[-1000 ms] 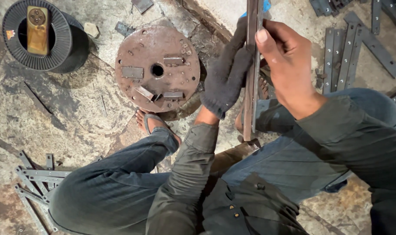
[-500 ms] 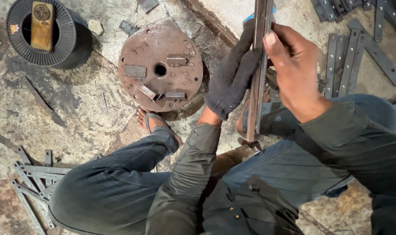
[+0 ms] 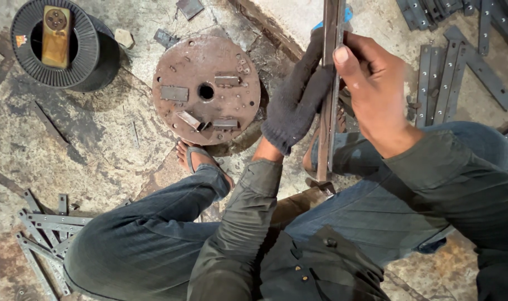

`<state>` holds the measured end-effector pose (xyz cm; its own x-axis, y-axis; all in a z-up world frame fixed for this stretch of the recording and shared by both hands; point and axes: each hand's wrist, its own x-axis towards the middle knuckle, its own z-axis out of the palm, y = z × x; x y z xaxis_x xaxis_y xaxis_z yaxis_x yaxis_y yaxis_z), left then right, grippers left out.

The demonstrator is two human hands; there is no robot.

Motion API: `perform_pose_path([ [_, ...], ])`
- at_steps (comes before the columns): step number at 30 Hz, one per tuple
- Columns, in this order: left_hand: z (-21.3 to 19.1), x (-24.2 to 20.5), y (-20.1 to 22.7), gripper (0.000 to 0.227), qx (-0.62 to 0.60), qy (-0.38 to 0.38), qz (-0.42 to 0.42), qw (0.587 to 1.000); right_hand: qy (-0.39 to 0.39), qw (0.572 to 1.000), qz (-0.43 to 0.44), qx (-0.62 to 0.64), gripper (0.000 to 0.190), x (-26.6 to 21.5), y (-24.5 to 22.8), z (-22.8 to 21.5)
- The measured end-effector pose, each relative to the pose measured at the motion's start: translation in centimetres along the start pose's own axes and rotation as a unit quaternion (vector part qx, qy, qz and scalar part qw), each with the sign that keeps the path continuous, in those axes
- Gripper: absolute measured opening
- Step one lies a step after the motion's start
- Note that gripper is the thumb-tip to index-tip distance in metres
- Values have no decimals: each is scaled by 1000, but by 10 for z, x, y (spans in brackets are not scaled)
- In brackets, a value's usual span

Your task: Hammering and aligning metal strips on a circular base for industrial assembly.

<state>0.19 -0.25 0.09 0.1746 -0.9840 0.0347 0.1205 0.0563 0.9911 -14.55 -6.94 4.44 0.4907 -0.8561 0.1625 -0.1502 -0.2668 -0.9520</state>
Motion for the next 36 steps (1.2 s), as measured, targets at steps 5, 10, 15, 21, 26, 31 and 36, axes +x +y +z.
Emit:
perform_pose_path([
  [5, -3, 2, -9, 52, 30, -4, 118, 993, 1, 999, 11, 40, 51, -1, -4, 1],
  [10, -5, 4, -5, 62, 61, -9, 83, 995, -2, 999, 19, 29, 51, 0, -10, 3],
  [15, -5, 4, -9, 62, 91, 1, 76, 993, 4, 999, 13, 34, 48, 0, -14, 4],
  [21, -2, 5, -5, 63, -8, 5, 30, 999, 68, 990, 55, -110, 52, -18, 84, -25],
  [26, 2, 3, -12, 59, -187, 13, 36, 982, 48, 998, -7, -25, 25, 5, -16, 7],
  [31, 9, -2, -9, 57, -214, 13, 40, 976, 66, 998, -6, -13, 26, -1, 12, 5],
  [36, 17, -2, -14, 58, -162, 22, 54, 985, 57, 998, -15, 32, 30, -2, 10, 8],
])
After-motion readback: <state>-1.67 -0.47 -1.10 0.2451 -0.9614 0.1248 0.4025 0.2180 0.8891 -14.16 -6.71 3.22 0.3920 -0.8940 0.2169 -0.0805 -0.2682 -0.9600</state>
